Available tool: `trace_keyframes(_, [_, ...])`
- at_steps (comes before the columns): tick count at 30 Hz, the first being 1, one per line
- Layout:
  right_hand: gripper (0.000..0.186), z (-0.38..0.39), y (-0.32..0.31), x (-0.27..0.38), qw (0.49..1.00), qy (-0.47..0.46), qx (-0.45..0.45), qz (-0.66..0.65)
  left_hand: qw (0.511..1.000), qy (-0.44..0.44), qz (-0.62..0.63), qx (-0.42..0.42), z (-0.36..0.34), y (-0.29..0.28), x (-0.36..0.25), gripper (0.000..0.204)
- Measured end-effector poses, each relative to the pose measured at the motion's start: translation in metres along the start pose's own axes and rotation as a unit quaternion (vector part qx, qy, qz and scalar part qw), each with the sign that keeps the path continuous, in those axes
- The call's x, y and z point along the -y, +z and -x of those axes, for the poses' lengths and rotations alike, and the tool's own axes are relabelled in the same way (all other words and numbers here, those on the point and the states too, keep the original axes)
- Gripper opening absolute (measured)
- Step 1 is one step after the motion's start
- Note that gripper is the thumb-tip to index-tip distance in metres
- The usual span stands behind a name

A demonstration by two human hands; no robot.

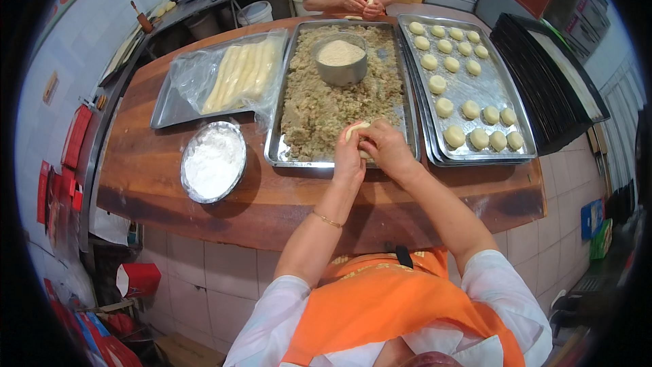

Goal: The person prepares pastries by portioning dough, filling it with a mixture, rolling it into balls, and arranging them on metal trays.

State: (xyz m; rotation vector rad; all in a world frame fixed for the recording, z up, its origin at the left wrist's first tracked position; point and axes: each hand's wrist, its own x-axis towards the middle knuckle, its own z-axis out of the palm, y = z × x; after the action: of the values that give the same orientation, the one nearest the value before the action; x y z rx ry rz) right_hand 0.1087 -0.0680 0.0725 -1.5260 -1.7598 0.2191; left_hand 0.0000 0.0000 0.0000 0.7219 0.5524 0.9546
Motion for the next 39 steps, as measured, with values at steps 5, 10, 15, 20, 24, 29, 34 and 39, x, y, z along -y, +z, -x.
trace_keyframes(5, [0.030, -0.003, -0.037, 0.018, 0.998, 0.055, -0.030, -0.001, 0.997, -0.059, 0.053, 0.008, 0.047, 0.063, -0.061, 0.042])
trace_keyframes(10, [0.027, -0.033, -0.039, 0.043, 0.975, 0.118, -0.036, -0.182, 0.994, 0.080, 0.073, 0.022, 0.024, 0.058, -0.064, 0.052])
trace_keyframes(15, [0.017, -0.002, -0.008, 0.048, 0.995, -0.047, -0.082, 0.033, 0.967, -0.025, 0.252, -0.016, 0.011, 0.033, -0.029, 0.048])
trace_keyframes(20, [0.037, -0.012, -0.041, 0.032, 0.987, -0.042, -0.084, 0.130, 0.912, -0.105, 0.371, -0.140, 0.014, 0.026, -0.032, 0.037])
trace_keyframes(24, [0.081, -0.012, -0.018, -0.017, 0.986, 0.036, 0.068, -0.148, 0.921, -0.127, 0.362, -0.073, 0.019, 0.027, -0.023, 0.028])
trace_keyframes(29, [0.063, 0.004, 0.004, -0.011, 0.976, 0.068, 0.104, -0.178, 0.921, -0.128, 0.341, -0.136, 0.022, 0.030, -0.012, 0.035])
trace_keyframes(34, [0.055, 0.005, 0.008, 0.001, 0.993, 0.027, 0.093, -0.068, 0.931, -0.105, 0.324, -0.130, 0.015, 0.023, -0.005, 0.035])
trace_keyframes(39, [0.058, -0.008, -0.031, -0.009, 0.982, 0.052, 0.094, 0.153, 0.932, -0.122, 0.328, -0.093, 0.016, 0.008, -0.013, 0.034])
